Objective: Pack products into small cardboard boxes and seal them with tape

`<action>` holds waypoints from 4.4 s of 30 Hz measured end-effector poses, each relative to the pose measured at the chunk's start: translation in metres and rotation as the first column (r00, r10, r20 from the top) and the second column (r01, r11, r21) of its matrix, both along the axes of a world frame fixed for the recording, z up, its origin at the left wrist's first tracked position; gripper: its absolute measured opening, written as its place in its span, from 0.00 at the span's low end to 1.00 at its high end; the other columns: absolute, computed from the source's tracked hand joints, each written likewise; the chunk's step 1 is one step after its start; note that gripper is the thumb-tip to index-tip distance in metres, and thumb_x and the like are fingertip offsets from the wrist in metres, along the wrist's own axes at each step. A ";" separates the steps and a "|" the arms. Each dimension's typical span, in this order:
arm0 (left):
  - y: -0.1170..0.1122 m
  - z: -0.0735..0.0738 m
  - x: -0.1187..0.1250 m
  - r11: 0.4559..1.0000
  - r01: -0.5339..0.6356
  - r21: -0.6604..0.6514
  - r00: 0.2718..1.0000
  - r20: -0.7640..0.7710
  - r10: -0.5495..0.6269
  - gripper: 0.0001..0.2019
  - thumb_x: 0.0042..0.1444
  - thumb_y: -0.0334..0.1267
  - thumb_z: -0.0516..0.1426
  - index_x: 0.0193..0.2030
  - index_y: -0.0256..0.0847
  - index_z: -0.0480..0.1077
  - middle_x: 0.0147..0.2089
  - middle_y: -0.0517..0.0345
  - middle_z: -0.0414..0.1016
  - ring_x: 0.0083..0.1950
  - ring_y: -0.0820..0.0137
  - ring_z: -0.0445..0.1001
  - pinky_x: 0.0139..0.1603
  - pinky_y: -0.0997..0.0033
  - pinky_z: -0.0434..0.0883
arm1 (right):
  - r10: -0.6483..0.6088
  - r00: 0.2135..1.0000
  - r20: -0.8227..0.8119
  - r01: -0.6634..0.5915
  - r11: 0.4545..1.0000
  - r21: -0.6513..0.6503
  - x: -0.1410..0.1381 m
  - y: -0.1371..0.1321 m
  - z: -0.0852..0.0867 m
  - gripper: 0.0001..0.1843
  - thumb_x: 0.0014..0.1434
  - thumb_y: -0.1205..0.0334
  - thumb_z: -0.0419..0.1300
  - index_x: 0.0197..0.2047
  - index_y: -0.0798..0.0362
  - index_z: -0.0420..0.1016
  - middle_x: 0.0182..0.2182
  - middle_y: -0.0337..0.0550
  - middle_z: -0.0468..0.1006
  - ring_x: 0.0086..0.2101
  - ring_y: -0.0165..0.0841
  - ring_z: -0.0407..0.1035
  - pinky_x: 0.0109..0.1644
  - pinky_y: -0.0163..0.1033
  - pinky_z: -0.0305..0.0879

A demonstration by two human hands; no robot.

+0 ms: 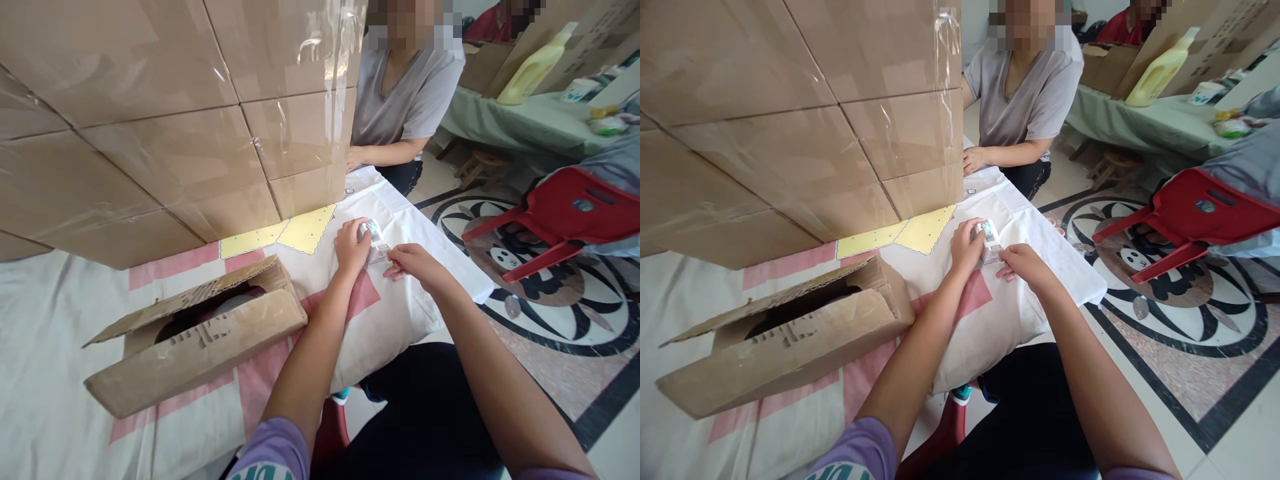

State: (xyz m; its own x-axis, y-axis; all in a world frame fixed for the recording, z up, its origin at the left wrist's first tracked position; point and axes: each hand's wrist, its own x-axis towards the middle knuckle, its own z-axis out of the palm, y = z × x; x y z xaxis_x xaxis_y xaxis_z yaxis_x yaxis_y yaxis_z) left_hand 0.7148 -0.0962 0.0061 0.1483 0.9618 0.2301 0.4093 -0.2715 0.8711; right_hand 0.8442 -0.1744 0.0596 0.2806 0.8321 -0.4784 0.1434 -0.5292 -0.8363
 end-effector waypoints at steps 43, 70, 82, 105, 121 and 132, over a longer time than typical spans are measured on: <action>-0.001 0.004 -0.009 0.973 0.178 -0.148 0.974 -0.113 -0.195 0.38 0.50 0.50 0.66 0.66 0.61 0.56 0.71 0.60 0.60 0.73 0.57 0.58 0.73 0.55 0.54 | 0.077 0.997 0.013 -0.078 0.984 0.157 0.003 -0.005 -0.021 0.10 0.61 0.71 0.60 0.27 0.55 0.71 0.30 0.44 0.79 0.31 0.31 0.77 0.30 0.31 0.64; -0.028 0.023 -0.004 0.994 -0.074 0.080 0.916 0.399 0.036 0.06 0.61 0.39 0.56 0.45 0.44 0.68 0.49 0.54 0.73 0.53 0.66 0.71 0.58 0.65 0.66 | 0.254 0.955 0.150 -0.291 0.895 0.338 -0.013 -0.013 0.003 0.12 0.61 0.58 0.59 0.27 0.53 0.69 0.27 0.39 0.74 0.27 0.30 0.68 0.34 0.36 0.63; -0.216 0.082 -0.200 0.878 -0.137 0.458 0.990 0.041 0.133 0.19 0.60 0.39 0.61 0.57 0.41 0.68 0.30 0.64 0.62 0.29 0.73 0.62 0.30 0.73 0.63 | 0.496 0.553 0.670 -0.826 0.223 0.518 -0.127 -0.092 0.099 0.11 0.72 0.62 0.52 0.38 0.52 0.73 0.33 0.40 0.74 0.34 0.32 0.68 0.40 0.38 0.61; -0.282 0.099 -0.324 0.803 0.043 0.595 0.829 -0.470 0.303 0.05 0.65 0.27 0.54 0.41 0.41 0.68 0.31 0.57 0.72 0.32 0.69 0.69 0.32 0.70 0.63 | -0.075 0.339 0.938 -0.908 0.233 0.347 -0.228 -0.036 0.081 0.31 0.72 0.51 0.46 0.68 0.64 0.66 0.69 0.59 0.64 0.70 0.53 0.51 0.74 0.62 0.45; -0.129 0.194 -0.391 0.964 0.000 -0.266 0.714 -0.675 -0.187 0.12 0.63 0.46 0.54 0.34 0.41 0.69 0.29 0.62 0.66 0.31 0.72 0.61 0.32 0.72 0.58 | 0.073 0.253 0.965 -0.929 0.298 0.221 -0.236 -0.035 0.052 0.35 0.73 0.49 0.44 0.69 0.70 0.64 0.68 0.65 0.64 0.68 0.54 0.56 0.72 0.57 0.50; -0.111 0.199 -0.372 0.941 0.054 -0.334 0.551 -0.776 -0.307 0.13 0.60 0.48 0.53 0.32 0.42 0.70 0.31 0.60 0.70 0.31 0.70 0.63 0.32 0.70 0.57 | 0.052 0.323 0.945 -0.909 0.293 0.295 -0.234 -0.036 0.050 0.30 0.72 0.57 0.44 0.67 0.69 0.67 0.66 0.62 0.67 0.67 0.53 0.59 0.71 0.56 0.53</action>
